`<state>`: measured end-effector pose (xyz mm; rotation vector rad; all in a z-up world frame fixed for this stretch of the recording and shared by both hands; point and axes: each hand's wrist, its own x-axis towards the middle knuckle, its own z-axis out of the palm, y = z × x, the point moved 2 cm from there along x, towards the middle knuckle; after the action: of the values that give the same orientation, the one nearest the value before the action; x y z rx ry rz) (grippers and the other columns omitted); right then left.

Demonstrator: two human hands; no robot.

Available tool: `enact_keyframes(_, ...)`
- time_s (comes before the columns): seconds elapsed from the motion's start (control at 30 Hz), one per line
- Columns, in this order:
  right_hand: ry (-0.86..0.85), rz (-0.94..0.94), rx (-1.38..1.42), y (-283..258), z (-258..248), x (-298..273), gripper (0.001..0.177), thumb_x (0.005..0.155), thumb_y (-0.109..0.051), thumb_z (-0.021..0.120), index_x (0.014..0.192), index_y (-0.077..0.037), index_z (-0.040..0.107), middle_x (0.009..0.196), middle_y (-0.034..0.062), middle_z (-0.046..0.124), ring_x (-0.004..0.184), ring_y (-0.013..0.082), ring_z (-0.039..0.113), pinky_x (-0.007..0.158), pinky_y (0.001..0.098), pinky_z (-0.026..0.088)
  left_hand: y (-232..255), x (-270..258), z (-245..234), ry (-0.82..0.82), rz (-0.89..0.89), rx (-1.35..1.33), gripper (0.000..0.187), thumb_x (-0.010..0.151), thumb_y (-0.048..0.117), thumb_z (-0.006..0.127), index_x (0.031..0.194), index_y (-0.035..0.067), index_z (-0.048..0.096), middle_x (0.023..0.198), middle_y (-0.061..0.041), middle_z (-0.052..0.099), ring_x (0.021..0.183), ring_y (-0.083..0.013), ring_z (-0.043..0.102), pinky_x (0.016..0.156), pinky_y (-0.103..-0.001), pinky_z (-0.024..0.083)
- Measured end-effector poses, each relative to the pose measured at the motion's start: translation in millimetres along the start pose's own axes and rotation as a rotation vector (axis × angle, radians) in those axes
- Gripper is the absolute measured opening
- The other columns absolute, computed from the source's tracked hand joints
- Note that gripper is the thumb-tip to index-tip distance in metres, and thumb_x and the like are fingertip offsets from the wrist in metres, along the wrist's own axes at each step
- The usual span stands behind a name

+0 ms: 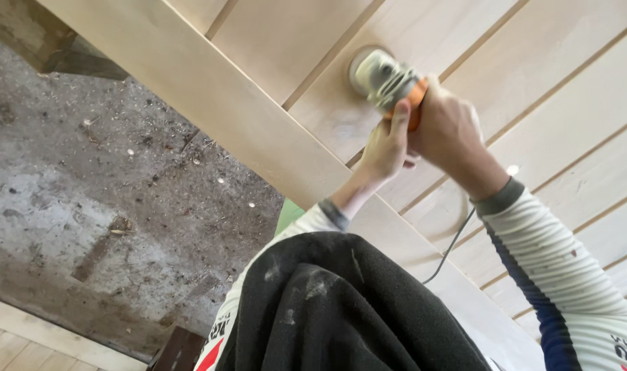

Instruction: The person sands a wooden panel using a handheld power sander, moving the tool across the surface and edges while holding the wood steady with their other hand.

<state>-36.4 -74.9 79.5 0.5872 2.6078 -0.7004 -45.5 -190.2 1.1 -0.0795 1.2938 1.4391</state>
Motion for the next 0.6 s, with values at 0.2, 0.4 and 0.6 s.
enact_keyframes(0.2, -0.158, -0.035, -0.046, -44, 14, -5, 0.048, 0.087, -0.032, 0.079, 0.103, 0.005, 0.054, 0.078, 0.0132, 0.064, 0.052, 0.0246, 0.065, 0.047, 0.0357, 0.055, -28, -42, -19, 0.008, 0.109, -0.161, 0.107, 0.094, 0.082, 0.022, 0.146, -0.01, 0.036, 0.115, -0.029, 0.064, 0.082, -0.0289, 0.076, 0.06, -0.031, 0.068)
enact_keyframes(0.4, -0.18, -0.116, -0.181, -49, 19, 5, 0.044, 0.089, -0.03, 0.078, 0.103, 0.004, 0.053, 0.078, 0.0122, 0.064, 0.054, 0.0211, 0.065, 0.048, 0.0334, 0.055, -33, -42, -26, 0.044, 0.125, -0.316, 0.108, 0.091, 0.082, 0.027, 0.15, -0.008, 0.026, 0.126, -0.029, 0.057, 0.099, -0.0286, 0.074, 0.073, -0.036, 0.069)
enact_keyframes(0.6, -0.113, -0.063, -0.171, -16, 9, 24, 0.047, 0.091, -0.029, 0.08, 0.107, 0.007, 0.054, 0.079, 0.012, 0.065, 0.051, 0.0203, 0.062, 0.044, 0.0328, 0.055, -15, -3, -6, -0.015, 0.177, -0.284, 0.108, 0.094, 0.082, 0.026, 0.153, -0.01, 0.026, 0.125, -0.032, 0.057, 0.095, -0.0311, 0.072, 0.073, -0.038, 0.068)
